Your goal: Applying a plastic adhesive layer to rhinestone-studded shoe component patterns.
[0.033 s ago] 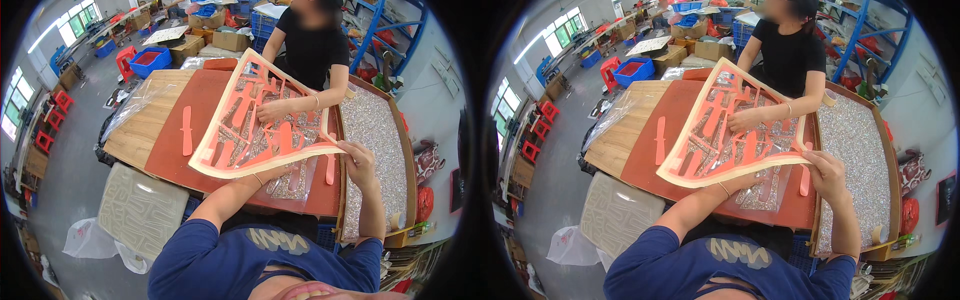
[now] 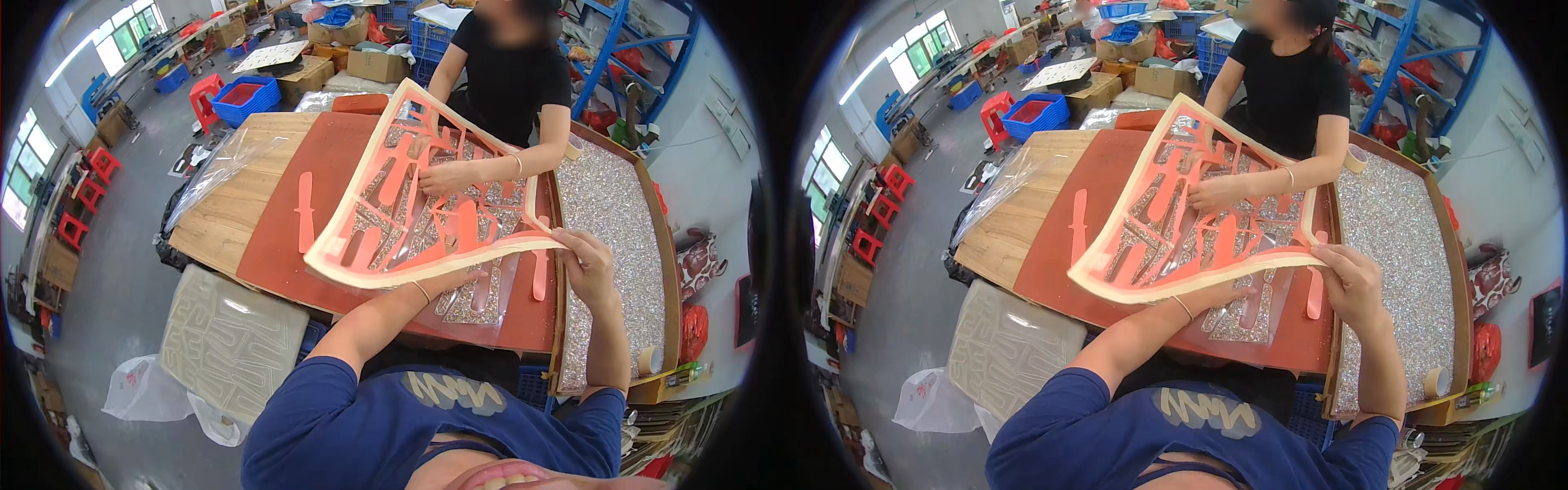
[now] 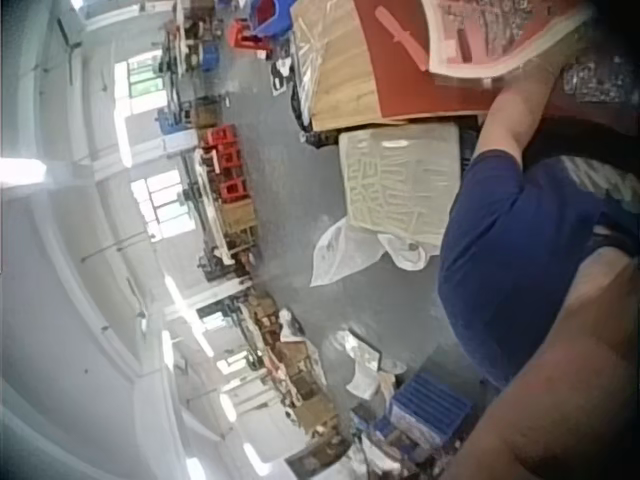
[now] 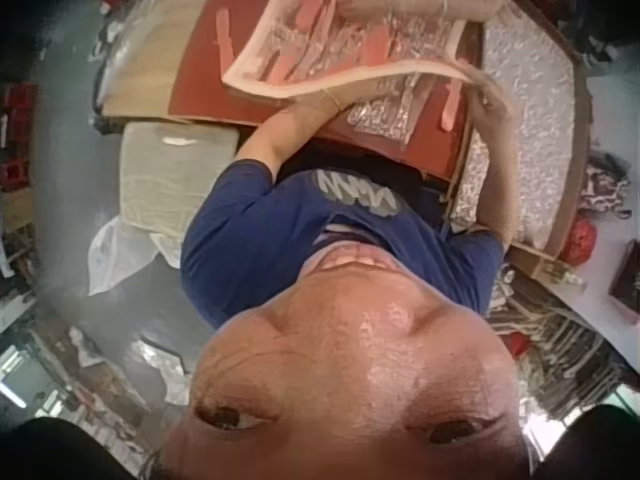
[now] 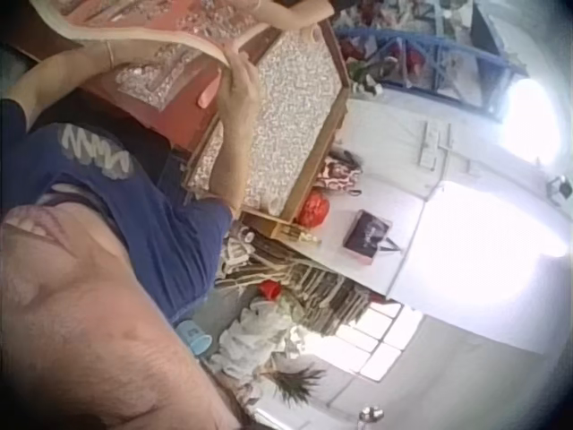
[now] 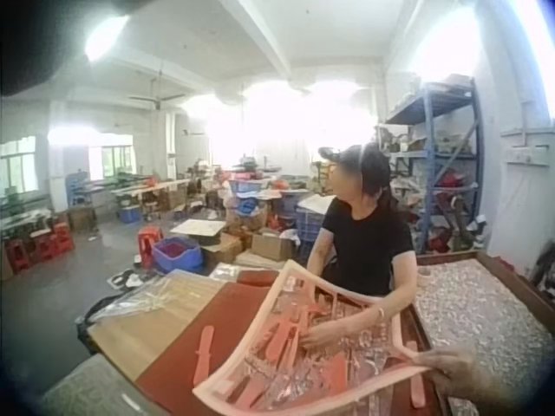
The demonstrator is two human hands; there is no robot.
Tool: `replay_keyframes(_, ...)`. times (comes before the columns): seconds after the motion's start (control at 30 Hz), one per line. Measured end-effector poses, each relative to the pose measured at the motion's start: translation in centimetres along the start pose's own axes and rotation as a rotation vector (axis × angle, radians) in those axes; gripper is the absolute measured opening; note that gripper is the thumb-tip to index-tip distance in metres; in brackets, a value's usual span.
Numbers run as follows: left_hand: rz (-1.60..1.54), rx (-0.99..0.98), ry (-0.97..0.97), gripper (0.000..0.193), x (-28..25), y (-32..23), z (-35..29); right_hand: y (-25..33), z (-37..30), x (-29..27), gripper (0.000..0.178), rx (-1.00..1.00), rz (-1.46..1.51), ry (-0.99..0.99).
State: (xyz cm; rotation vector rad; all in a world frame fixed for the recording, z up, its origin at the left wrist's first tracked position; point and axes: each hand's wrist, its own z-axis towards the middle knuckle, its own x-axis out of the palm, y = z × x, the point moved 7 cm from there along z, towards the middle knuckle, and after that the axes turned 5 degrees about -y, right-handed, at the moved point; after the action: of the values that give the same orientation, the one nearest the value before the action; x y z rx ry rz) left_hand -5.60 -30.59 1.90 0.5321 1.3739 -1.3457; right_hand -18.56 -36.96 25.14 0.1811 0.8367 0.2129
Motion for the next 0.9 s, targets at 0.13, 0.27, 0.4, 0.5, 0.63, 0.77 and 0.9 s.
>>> replay_keyframes(0.13,-0.021,0.0,-0.019,0.072,0.0,-0.1,0.4,-0.1,0.7,-0.2,0.023,-0.005,-0.037,-0.026)
replay_keyframes(0.27,-0.162,0.019,-0.161,0.071,-1.1,0.2,1.0,-0.1,2.3,0.2,0.02,-0.057,-0.075,-0.018)
replay_keyframes(0.4,0.083,-0.053,-0.051,0.073,0.4,1.3,1.3,-2.2,4.3,0.8,0.018,0.01,-0.166,0.049)
replay_keyframes(0.5,0.126,-0.017,-0.116,0.077,0.4,1.2,1.0,-4.0,6.7,0.7,0.015,-0.045,-0.228,-0.012)
replay_keyframes(0.63,0.115,0.02,-0.146,0.073,0.2,0.9,1.0,-5.5,8.3,0.3,0.018,0.073,-0.202,-0.065)
replay_keyframes(0.77,0.198,-0.003,-0.041,0.068,0.4,0.9,1.4,-3.0,7.6,1.7,0.018,0.137,-0.133,0.185)
replay_keyframes(0.9,0.099,-0.004,-0.046,0.051,1.0,2.0,0.6,1.6,3.2,4.0,0.014,-0.012,0.224,0.54)
